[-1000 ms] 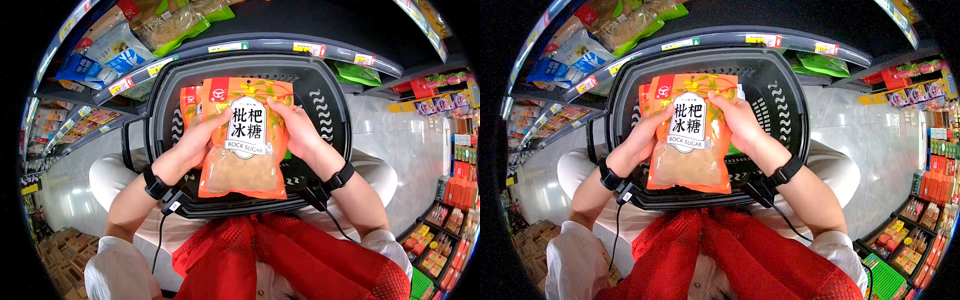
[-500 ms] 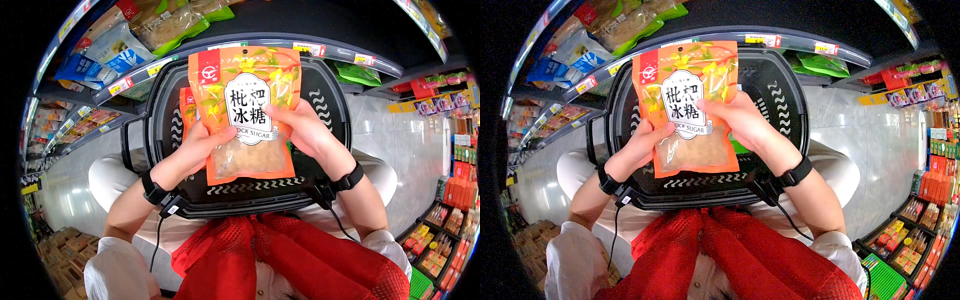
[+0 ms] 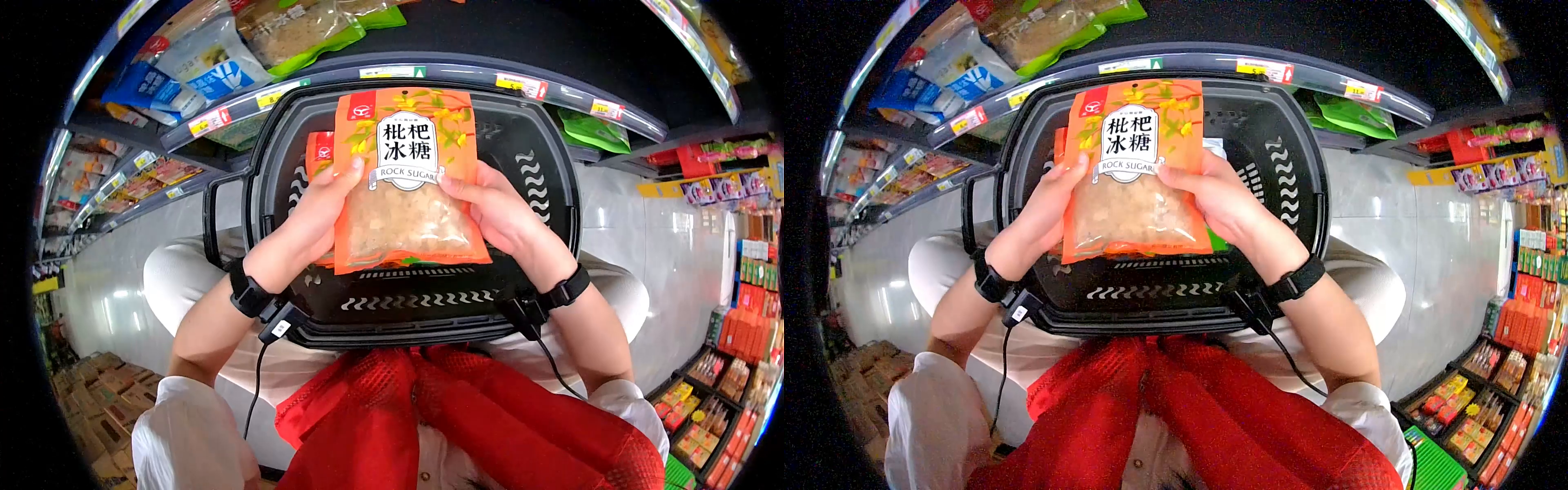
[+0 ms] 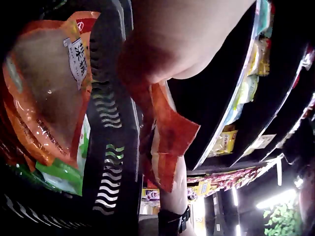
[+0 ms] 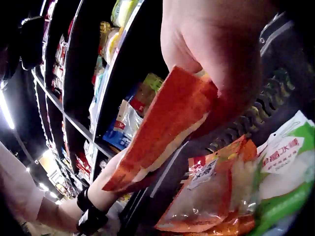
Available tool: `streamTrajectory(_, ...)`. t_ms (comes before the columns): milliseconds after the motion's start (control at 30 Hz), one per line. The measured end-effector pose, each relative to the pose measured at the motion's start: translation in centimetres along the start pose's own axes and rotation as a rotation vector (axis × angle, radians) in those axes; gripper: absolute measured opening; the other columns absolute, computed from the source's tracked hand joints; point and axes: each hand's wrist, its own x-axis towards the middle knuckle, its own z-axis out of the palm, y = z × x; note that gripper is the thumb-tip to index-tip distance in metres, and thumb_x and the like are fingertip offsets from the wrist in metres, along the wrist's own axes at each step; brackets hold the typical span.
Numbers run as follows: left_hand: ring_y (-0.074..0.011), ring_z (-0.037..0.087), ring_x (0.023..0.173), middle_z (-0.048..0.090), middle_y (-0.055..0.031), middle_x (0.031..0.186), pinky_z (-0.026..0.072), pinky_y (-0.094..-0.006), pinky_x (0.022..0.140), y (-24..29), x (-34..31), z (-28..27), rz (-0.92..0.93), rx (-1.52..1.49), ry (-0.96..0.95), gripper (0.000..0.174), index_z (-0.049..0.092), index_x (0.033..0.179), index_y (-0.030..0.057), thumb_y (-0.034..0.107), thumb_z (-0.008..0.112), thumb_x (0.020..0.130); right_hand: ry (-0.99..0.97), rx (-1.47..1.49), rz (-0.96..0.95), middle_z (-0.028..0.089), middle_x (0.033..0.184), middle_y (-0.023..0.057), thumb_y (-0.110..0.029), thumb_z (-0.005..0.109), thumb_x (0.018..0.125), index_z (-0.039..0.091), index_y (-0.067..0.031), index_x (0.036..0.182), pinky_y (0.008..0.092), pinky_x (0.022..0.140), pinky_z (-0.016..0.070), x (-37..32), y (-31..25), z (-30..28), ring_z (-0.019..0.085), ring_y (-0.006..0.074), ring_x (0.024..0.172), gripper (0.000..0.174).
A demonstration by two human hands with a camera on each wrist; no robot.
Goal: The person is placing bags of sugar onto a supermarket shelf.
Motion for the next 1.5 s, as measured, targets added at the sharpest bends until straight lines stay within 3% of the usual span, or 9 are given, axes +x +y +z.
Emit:
streamTrajectory(333,-0.0122,0.051,0.105,0.050,-0.0073,0.117,0.0422,-0.0282,0.087,3.3,-0.1,-4.1,0.027,0.580,0.043,0.039,0.037,0.124,0.0037,0.021,0.044,0.089,-0.042,0.006,-0.004,0.052,0.114,0.0102,-0.008,0.052,0.085,0.040,-0.0009,0.119,0.0337,0.089,0.0426,2.6,2.1,0.6,0.052,0.0191,0.102,0.037)
streamTrajectory(533,-0.0297,0.034,0.122,0.032,-0.0270,0.130,0.0301,-0.0311,0.099,2.1,-0.3,-6.8,0.302,1.347,0.097,0.084,0.019,0.128,-0.0111,0.029,0.066,0.072,0.054,-0.017,0.215,0.054,0.110,0.0100,-0.010,0.055,0.084,0.043,0.0010,0.116,0.0325,0.086,0.0437,4.9,5.7,3.0,0.054,0.0189,0.097,0.036)
streamTrajectory(633,-0.0343,0.035,0.120,0.031,-0.0275,0.130,0.0324,-0.0364,0.097,3.0,-1.7,-6.0,0.019,1.663,-0.030,0.093,0.024,0.131,-0.0008,0.032,0.074,0.060,0.064,-0.121,0.116,0.054,0.108,0.0108,-0.008,0.056,0.082,0.045,0.0032,0.113,0.0314,0.084,0.0435,5.7,8.0,4.2,0.054,0.0191,0.096,0.034)
streamTrajectory(733,-0.0346,0.027,0.125,0.024,-0.0206,0.136,0.0290,-0.0401,0.100,1.7,-2.0,-6.0,0.158,2.081,0.023,0.101,0.022,0.133,0.0046,0.031,0.078,0.054,0.093,-0.304,0.021,0.052,0.110,0.0138,-0.005,0.057,0.081,0.039,0.0076,0.116,0.0314,0.083,0.0425,5.9,8.7,5.2,0.052,0.0207,0.098,0.041)
streamTrajectory(833,-0.0363,0.024,0.126,0.021,-0.0187,0.138,0.0278,-0.0420,0.100,0.8,-0.7,-7.2,0.434,2.112,-0.077,0.109,0.022,0.134,0.0071,0.030,0.082,0.045,0.421,-1.045,-0.193,0.042,0.115,0.0250,-0.016,0.064,0.074,0.017,0.0113,0.124,0.0368,0.090,0.0369,7.1,9.9,5.5,0.044,0.0299,0.108,0.073)
streamTrajectory(900,-0.0371,0.025,0.125,0.020,-0.0192,0.138,0.0272,-0.0415,0.101,1.0,-0.2,-7.1,0.513,2.116,-0.159,0.111,0.021,0.134,0.0069,0.028,0.082,0.044,0.445,-1.123,-0.307,0.034,0.120,0.0282,-0.020,0.065,0.072,0.016,0.0117,0.125,0.0392,0.093,0.0326,7.9,9.7,5.3,0.037,0.0359,0.113,0.079)
streamTrajectory(1100,-0.0440,0.022,0.124,0.017,-0.0234,0.138,0.0292,-0.0433,0.100,1.2,1.0,-5.8,0.168,2.066,-0.194,0.117,0.015,0.134,0.0045,0.030,0.083,0.043,0.388,-1.355,-0.193,0.005,0.135,0.0337,-0.039,0.044,0.083,0.024,-0.0091,0.132,0.0520,0.101,0.0145,9.0,8.9,5.4,0.013,0.0474,0.125,0.061)
streamTrajectory(1300,-0.0455,0.016,0.126,0.010,-0.0269,0.138,0.0265,-0.0461,0.100,0.5,1.0,-4.7,-0.031,2.091,-0.179,0.124,0.009,0.135,0.0017,0.047,0.080,0.044,0.304,-1.824,-0.609,0.016,0.138,0.0238,-0.027,0.042,0.084,0.033,-0.0016,0.127,0.0492,0.103,0.0130,9.0,9.0,4.9,0.019,0.0379,0.127,0.051)
streamTrajectory(1500,-0.0479,0.006,0.127,-0.003,-0.0298,0.138,0.0192,-0.0496,0.102,-0.6,1.2,-5.8,-0.070,2.158,-0.186,0.132,0.000,0.134,-0.0042,0.057,0.075,0.045,0.177,-1.787,-0.763,0.031,0.133,0.0179,-0.021,0.045,0.080,0.038,0.0039,0.122,0.0479,0.103,0.0131,9.9,10.3,4.8,0.023,0.0319,0.127,0.049)
